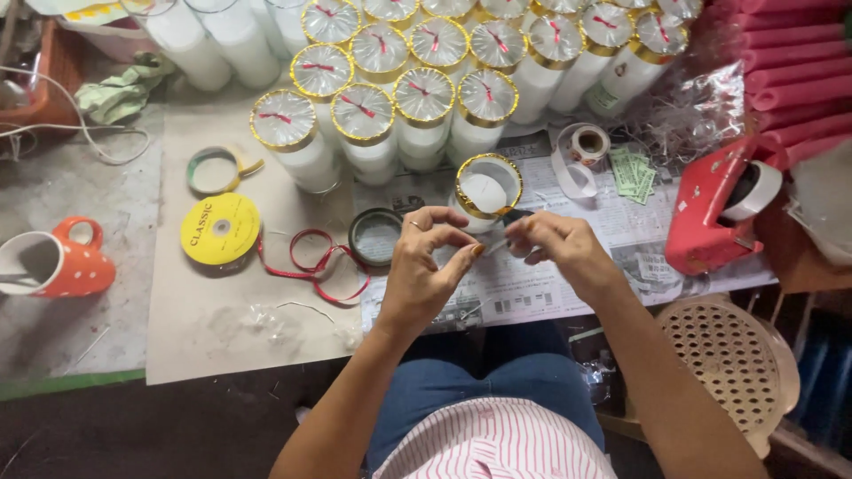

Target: Applying decorative gold bands and labels to candle jars and placing them in plastic sleeves.

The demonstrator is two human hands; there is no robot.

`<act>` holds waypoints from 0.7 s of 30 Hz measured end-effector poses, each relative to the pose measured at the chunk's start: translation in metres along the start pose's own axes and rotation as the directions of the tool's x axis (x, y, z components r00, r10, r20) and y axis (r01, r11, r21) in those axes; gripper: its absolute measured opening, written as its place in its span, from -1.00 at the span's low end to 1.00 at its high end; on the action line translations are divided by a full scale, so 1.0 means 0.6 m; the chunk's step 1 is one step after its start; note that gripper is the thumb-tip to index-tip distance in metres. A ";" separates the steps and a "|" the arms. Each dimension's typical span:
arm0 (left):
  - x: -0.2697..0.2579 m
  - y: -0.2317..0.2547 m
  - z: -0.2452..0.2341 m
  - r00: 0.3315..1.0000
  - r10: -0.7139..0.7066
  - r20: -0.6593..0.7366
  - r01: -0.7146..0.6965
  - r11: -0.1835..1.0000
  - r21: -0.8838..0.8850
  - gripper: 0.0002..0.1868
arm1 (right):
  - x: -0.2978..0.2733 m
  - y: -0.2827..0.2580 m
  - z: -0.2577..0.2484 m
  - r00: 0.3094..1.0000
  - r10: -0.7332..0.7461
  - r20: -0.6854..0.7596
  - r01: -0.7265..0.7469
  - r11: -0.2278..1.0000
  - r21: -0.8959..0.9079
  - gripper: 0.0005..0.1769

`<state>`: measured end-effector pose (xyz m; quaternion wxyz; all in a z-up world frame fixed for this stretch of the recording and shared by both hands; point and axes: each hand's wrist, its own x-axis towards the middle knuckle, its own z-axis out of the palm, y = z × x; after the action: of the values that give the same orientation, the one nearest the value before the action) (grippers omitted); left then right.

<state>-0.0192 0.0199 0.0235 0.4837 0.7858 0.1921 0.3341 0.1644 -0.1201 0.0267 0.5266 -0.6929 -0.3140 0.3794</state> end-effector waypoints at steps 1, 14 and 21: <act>-0.001 0.010 -0.001 1.000 0.001 0.003 -0.001 1.000 -0.001 -0.96 | -0.001 0.025 -0.004 1.000 0.001 -0.003 -0.001 1.000 0.000 -0.68; -0.007 0.024 -0.013 0.996 -0.092 -0.012 0.090 0.984 -0.152 -0.90 | -0.012 0.116 0.040 0.991 -0.127 0.041 0.090 0.860 0.502 -0.25; 0.001 -0.031 0.005 0.982 -0.122 -0.145 0.097 0.981 -0.169 -0.90 | -0.004 0.064 0.046 0.873 -0.386 -0.299 0.406 0.914 0.005 -0.93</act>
<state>-0.0162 0.0272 0.0062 0.5469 0.7041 0.2445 0.3813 0.1410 -0.1180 -0.0143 0.6568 -0.6438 -0.3550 0.1675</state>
